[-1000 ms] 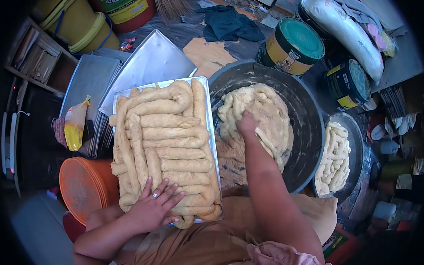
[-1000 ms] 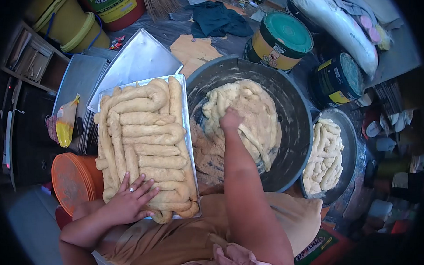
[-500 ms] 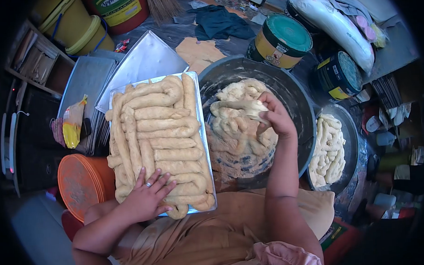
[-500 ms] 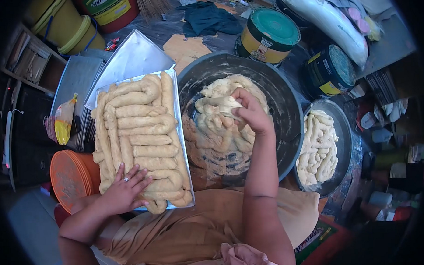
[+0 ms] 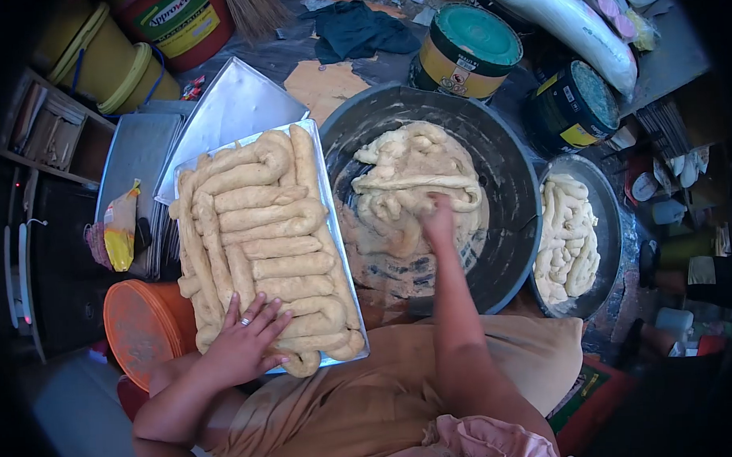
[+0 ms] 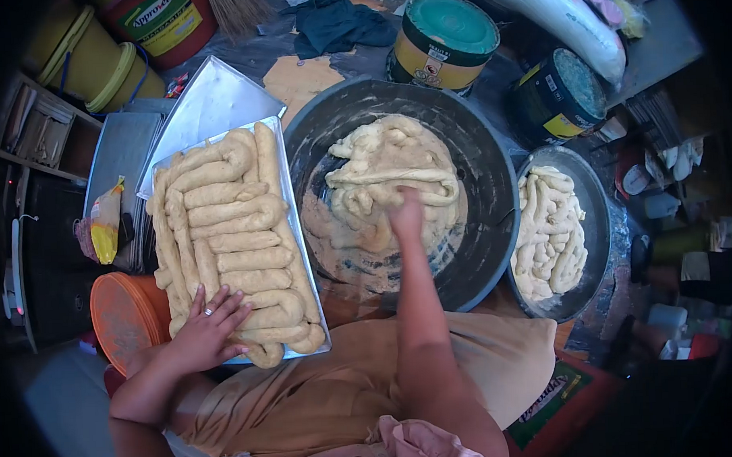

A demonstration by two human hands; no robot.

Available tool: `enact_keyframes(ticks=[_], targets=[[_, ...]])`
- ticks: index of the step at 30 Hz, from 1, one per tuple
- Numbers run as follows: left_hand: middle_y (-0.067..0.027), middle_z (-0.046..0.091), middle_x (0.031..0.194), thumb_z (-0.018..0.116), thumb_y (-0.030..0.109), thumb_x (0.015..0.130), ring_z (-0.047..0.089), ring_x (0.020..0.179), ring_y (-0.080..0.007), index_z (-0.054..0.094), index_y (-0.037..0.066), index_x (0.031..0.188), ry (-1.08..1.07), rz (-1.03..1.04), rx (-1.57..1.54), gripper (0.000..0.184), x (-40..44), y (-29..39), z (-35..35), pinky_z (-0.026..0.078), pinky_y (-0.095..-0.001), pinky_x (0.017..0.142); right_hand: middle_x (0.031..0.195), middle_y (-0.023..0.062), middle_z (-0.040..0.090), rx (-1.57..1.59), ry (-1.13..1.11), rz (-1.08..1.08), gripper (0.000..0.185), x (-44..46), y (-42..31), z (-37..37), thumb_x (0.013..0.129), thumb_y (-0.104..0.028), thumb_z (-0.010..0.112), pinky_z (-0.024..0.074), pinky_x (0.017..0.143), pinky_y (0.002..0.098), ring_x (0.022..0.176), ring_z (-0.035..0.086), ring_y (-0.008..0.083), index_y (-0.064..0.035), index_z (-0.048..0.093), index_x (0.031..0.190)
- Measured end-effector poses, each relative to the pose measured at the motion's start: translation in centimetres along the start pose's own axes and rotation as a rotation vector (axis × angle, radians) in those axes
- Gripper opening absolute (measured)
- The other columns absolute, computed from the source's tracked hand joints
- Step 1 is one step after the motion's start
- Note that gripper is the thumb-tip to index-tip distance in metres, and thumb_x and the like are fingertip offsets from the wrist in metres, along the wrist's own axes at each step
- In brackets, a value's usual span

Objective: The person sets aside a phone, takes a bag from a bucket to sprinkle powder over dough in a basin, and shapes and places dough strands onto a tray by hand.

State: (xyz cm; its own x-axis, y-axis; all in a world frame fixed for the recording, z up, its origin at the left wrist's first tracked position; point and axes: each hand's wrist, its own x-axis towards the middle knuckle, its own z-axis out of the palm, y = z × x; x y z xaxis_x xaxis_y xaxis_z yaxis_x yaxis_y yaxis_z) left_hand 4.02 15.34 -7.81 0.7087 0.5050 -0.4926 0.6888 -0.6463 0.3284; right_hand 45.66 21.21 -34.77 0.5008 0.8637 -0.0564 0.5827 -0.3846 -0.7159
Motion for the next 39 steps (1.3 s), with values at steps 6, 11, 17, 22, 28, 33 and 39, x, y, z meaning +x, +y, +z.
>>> enact_keyframes(ticks=[6,11,17,22,28,33,39], targets=[[-0.0118,0.032,0.150,0.060,0.049,0.085,0.023,0.142,-0.0326,0.035,0.015,0.145,-0.054,-0.023,0.006,0.074,0.3,-0.2,0.0,0.004,-0.0611,0.113,0.140,0.0121,0.044,-0.389,-0.188,-0.223,0.064,2.7,-3.5,10.7,0.078,-0.025,0.064,0.0254,0.110,0.0531,0.131,0.039,0.0297,-0.0093,0.044,0.137],[-0.0123,0.033,0.150,0.062,0.049,0.084,0.023,0.142,-0.0327,0.036,0.014,0.145,-0.067,-0.022,-0.035,0.075,0.4,-0.6,-0.3,0.003,-0.0608,0.113,0.140,0.0100,0.042,-0.584,-0.347,-0.134,0.066,4.8,-4.0,12.1,0.080,-0.032,0.062,0.0163,0.109,0.0627,0.134,0.034,0.0270,-0.0121,0.041,0.140],[-0.0127,0.033,0.150,0.062,0.051,0.083,0.024,0.142,-0.0327,0.037,0.014,0.144,-0.067,0.015,-0.009,0.076,0.2,-1.0,-0.2,0.003,-0.0599,0.113,0.117,0.0079,0.061,-0.680,-0.616,-0.203,0.050,3.8,-4.6,10.0,0.074,-0.034,0.065,0.0228,0.104,0.0596,0.125,0.044,0.0259,-0.0112,0.062,0.119],[-0.0131,0.033,0.149,0.062,0.051,0.082,0.024,0.141,-0.0327,0.038,0.013,0.143,-0.051,0.019,0.016,0.076,-0.2,-0.8,-0.3,0.004,-0.0598,0.113,0.103,0.0148,0.066,-0.159,-1.018,-0.249,0.039,4.3,-5.4,1.9,0.069,-0.026,0.067,0.0430,0.094,0.0416,0.103,0.058,0.0361,-0.0089,0.069,0.104],[-0.0144,0.032,0.149,0.062,0.050,0.083,0.024,0.141,-0.0342,0.038,0.013,0.143,-0.033,0.011,0.008,0.075,-0.3,-0.2,-0.2,0.005,-0.0595,0.113,0.116,0.0203,0.058,0.029,-0.134,-0.148,0.037,3.5,-5.4,-5.2,0.071,-0.005,0.065,0.0435,0.095,0.0390,0.110,0.053,0.0362,-0.0047,0.065,0.108],[-0.0148,0.032,0.149,0.062,0.049,0.084,0.023,0.142,-0.0347,0.037,0.013,0.144,-0.049,-0.003,-0.011,0.074,-0.2,-0.1,-0.4,0.004,-0.0601,0.113,0.111,0.0203,0.061,0.067,-0.194,-0.109,0.041,-0.5,-4.5,5.1,0.074,-0.007,0.064,0.0478,0.086,0.0403,0.099,0.060,0.0345,-0.0059,0.061,0.115],[-0.0120,0.032,0.150,0.063,0.047,0.083,0.025,0.141,-0.0320,0.037,0.015,0.144,-0.082,-0.028,-0.009,0.073,0.2,0.1,-1.0,0.007,-0.0597,0.113,0.112,0.0250,0.060,-0.218,-0.338,-0.454,0.038,-7.1,-2.4,18.8,0.084,-0.014,0.050,0.0440,0.095,0.0404,0.105,0.059,0.0340,0.0011,0.059,0.117]])
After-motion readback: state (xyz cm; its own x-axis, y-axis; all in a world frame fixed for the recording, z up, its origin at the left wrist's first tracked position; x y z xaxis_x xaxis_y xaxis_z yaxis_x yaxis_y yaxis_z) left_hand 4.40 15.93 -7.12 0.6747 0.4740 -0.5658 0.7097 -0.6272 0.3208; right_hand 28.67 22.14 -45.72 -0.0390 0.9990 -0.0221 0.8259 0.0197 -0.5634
